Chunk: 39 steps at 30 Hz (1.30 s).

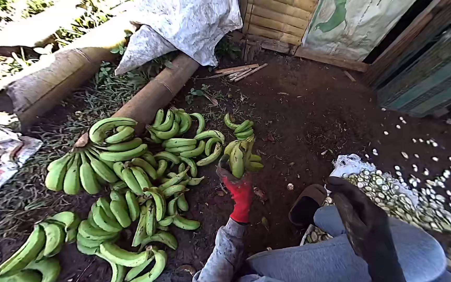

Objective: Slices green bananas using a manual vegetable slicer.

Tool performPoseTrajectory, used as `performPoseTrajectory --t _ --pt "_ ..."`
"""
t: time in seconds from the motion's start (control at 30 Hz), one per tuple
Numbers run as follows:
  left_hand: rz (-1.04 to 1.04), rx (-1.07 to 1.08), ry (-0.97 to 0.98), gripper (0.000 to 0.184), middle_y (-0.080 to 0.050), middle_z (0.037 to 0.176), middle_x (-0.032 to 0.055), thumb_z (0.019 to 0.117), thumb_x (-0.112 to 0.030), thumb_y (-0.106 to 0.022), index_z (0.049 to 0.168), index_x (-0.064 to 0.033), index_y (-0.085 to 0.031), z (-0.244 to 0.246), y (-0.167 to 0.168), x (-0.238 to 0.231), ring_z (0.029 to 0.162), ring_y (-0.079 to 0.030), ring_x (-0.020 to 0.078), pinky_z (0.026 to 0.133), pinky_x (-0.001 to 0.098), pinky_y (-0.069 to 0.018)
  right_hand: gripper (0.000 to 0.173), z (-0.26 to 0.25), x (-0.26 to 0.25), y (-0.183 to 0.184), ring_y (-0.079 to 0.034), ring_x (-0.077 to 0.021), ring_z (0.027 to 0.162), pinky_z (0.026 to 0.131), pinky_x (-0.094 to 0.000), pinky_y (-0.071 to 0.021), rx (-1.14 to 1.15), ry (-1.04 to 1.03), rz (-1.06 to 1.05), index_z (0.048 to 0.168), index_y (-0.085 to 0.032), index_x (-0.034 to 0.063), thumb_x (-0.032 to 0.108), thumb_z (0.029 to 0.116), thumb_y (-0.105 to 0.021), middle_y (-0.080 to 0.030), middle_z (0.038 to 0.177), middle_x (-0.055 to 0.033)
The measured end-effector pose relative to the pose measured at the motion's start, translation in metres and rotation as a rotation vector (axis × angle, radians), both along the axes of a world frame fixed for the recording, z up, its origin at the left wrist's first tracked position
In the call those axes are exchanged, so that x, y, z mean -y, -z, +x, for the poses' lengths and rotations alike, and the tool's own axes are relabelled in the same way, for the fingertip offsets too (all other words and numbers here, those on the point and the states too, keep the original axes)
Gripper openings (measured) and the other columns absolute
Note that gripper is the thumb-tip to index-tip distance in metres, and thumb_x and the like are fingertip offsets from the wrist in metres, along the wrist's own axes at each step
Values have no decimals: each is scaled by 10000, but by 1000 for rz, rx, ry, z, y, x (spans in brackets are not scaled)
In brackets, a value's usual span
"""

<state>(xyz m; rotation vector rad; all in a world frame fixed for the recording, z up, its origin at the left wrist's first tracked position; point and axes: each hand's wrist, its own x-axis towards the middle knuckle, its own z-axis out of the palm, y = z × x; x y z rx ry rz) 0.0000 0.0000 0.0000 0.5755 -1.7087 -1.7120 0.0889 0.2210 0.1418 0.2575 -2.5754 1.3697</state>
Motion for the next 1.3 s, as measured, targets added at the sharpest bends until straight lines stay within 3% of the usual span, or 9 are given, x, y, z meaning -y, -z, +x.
performPoseTrajectory --t 0.17,0.27,0.4,0.47,0.57,0.7,0.97,1.17,1.3 --pt "-416 -506 406 762 -587 1266 251 783 -291 -835 1368 38 -475 33 -63 -106 1175 -607 225 1020 324 -504 850 -8 35 -28 -613 -83 1191 982 -263 -542 26 295 -434 1562 -337 70 344 868 -745 -578 1399 -95" --pt "-600 -730 825 649 -555 1356 175 849 -313 -785 1399 -92 -521 51 -103 -135 1271 -543 203 1098 303 -422 809 8 -5 -50 -670 -80 1061 869 -254 -594 -253 636 -557 1485 -460 180 214 769 -835 -641 1283 -18" --pt "-438 -960 1148 351 -726 1170 5 912 -318 -774 1223 -181 -686 58 -142 -146 1118 -676 98 974 294 -568 793 62 -72 -59 -695 -111 995 802 -287 -621 -489 833 -515 1447 -507 147 183 724 -833 -674 1222 -19" --pt "-298 -866 1244 617 -669 1282 -49 838 -450 -821 1364 -228 -587 51 -157 -168 1174 -635 82 1004 304 -546 829 89 -86 -59 -688 -86 997 823 -273 -617 -564 856 -447 1442 -493 90 190 696 -840 -668 1226 -19" --pt "-225 -610 1856 1115 -393 1598 -80 730 -621 -832 1611 -219 -278 27 -171 -212 1420 -424 60 1160 298 -414 838 120 -99 -62 -673 -48 1018 842 -247 -607 -581 800 -307 1405 -520 49 162 647 -859 -668 1246 -18" --pt "-173 -516 2321 806 -665 1278 -194 711 -448 -899 1417 -252 -562 32 -181 -259 1162 -611 -60 996 197 -538 827 141 -128 -50 -650 -64 1095 913 -261 -585 -623 572 -364 1411 -483 32 188 687 -851 -643 1295 -27" --pt "-404 -518 2038 922 -665 1197 12 632 -252 -889 1398 48 -474 86 -179 -340 1080 -622 -39 945 175 -527 905 189 -184 -62 -635 -131 1062 845 -295 -578 -269 867 -227 1458 -417 90 159 666 -848 -584 1299 -85" --pt "-547 -572 2285 1181 -541 1449 112 614 -37 -892 1609 -129 -262 101 -192 -403 1246 -582 181 1011 353 -524 921 207 -250 -29 -515 -247 1309 1087 -377 -473 -491 866 -68 1481 -392 -16 344 750 -821 -484 1452 -195" --pt "-398 -334 2444 1114 -567 1428 77 649 24 -834 1599 -175 -285 112 -190 -426 1174 -624 183 924 333 -558 1117 217 -291 -20 -477 -297 1360 1157 -409 -408 -465 855 48 1489 -364 -46 414 635 -917 -457 1476 -255"
